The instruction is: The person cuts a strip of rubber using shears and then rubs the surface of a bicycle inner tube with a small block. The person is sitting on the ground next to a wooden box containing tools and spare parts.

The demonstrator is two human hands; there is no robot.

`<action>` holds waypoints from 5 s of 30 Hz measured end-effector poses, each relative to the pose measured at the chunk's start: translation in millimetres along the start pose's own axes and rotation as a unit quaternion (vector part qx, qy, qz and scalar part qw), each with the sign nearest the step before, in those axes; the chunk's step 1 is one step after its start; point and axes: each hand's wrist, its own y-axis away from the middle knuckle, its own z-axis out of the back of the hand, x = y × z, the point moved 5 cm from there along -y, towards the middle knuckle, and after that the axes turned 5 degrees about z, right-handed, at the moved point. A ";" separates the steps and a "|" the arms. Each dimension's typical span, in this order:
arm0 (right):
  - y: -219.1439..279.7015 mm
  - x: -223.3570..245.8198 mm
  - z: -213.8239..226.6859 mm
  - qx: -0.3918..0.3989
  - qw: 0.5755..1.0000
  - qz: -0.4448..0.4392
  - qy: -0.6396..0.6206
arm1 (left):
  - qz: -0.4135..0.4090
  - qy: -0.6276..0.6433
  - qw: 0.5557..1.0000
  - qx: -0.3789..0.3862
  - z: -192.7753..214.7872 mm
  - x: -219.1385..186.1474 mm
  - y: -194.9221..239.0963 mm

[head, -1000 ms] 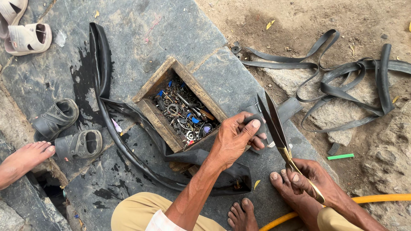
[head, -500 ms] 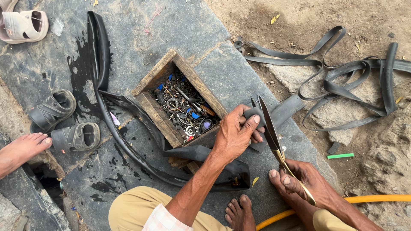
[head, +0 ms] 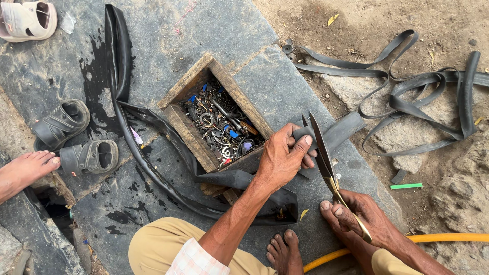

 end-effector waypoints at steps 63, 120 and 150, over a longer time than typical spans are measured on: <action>-36.7 106.8 -21.5 0.149 0.984 0.080 -0.063 | -0.005 -0.131 0.976 -0.176 21.1 -3.8 130.9; -1.3 121.1 -6.3 -0.102 0.950 0.294 0.013 | -0.032 0.243 0.956 -0.164 12.8 11.2 170.5; -5.4 124.5 -73.5 0.016 0.896 0.408 0.173 | -0.051 0.311 0.910 -0.270 -2.7 28.6 161.8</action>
